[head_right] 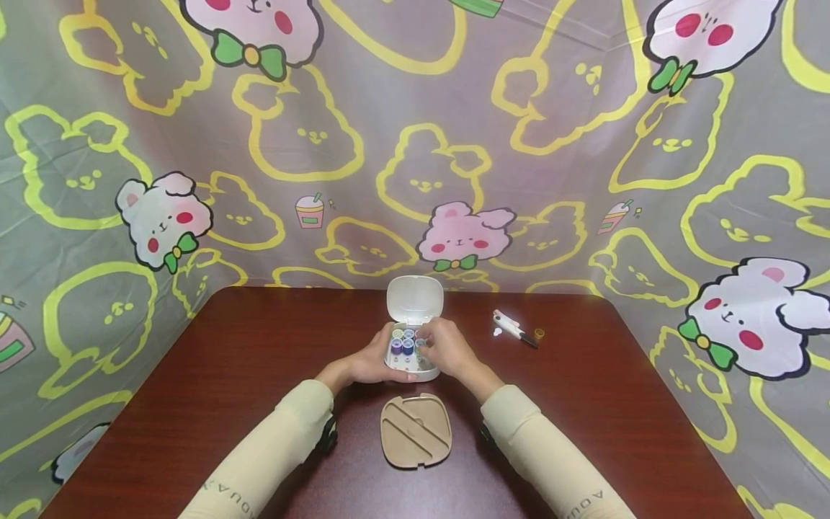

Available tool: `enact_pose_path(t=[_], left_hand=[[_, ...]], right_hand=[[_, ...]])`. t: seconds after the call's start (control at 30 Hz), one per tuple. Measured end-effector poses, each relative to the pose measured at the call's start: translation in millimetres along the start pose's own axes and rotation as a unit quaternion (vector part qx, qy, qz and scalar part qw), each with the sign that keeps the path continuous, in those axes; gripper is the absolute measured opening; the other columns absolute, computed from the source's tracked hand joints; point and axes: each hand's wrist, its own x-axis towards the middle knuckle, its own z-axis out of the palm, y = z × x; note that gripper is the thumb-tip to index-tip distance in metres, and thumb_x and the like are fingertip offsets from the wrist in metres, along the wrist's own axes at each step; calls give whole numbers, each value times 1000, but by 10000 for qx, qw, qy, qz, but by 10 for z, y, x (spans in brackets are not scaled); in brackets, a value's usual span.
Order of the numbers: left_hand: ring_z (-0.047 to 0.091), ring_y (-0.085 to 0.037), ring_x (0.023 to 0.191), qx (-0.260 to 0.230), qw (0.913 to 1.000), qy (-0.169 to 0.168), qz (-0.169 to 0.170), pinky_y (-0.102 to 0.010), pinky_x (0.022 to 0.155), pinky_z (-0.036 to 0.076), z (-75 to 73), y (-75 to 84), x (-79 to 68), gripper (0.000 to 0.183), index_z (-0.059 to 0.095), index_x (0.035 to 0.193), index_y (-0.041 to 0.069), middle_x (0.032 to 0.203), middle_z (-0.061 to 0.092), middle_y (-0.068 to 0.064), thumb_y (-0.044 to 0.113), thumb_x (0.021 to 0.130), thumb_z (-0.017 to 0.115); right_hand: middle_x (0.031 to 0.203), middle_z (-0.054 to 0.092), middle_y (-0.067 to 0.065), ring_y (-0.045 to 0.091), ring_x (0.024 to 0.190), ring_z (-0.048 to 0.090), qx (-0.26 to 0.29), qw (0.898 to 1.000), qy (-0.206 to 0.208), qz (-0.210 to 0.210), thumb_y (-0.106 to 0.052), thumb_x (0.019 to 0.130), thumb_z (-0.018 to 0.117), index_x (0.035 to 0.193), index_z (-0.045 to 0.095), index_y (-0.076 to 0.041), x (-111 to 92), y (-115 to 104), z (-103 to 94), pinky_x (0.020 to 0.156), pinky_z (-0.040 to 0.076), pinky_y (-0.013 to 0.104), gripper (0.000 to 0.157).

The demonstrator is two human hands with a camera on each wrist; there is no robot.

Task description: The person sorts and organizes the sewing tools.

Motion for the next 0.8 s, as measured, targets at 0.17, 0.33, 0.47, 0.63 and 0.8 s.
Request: enact_pose_path(t=[0.17, 0.33, 0.47, 0.63, 0.8], left_hand=[[40, -26, 126, -40, 10000, -24, -47, -45, 108, 36, -7, 4, 10, 109, 20, 152, 8, 141, 36, -15, 37, 75, 91], [41, -26, 125, -50, 10000, -3, -47, -44, 107, 36, -16, 26, -6, 108, 21, 151, 7, 139, 36, -16, 37, 75, 91], [41, -27, 124, -48, 10000, 34, -4, -44, 106, 37, -6, 20, -13, 108, 21, 150, 6, 138, 37, -16, 39, 75, 91], [40, -25, 125, 18, 10000, 40, -38, -42, 107, 36, 18, -32, 19, 109, 21, 150, 9, 139, 36, -16, 41, 73, 91], [40, -24, 126, 28, 10000, 44, -32, -43, 108, 35, 47, -90, 61, 109, 21, 150, 12, 140, 36, -15, 40, 72, 92]], right_hand=[[90, 68, 11, 21, 81, 64, -37, 10000, -20, -79, 2, 80, 80, 97, 78, 0, 2, -16, -14, 71, 54, 32, 18], [90, 67, 11, 21, 80, 63, -60, 9999, -75, -110, 2, 80, 80, 98, 79, 0, 5, -36, -27, 69, 52, 30, 18], [88, 66, 11, 20, 78, 61, -81, 9998, -81, -136, 2, 80, 80, 99, 80, -1, -1, -28, -25, 66, 50, 28, 19], [89, 66, 11, 19, 77, 60, -49, 9998, -100, -158, 4, 80, 79, 99, 80, -1, -16, -32, -28, 65, 50, 27, 20], [90, 66, 13, 22, 79, 62, 48, 9999, -109, -114, 4, 78, 79, 103, 78, 2, -27, -46, -34, 67, 52, 29, 24]])
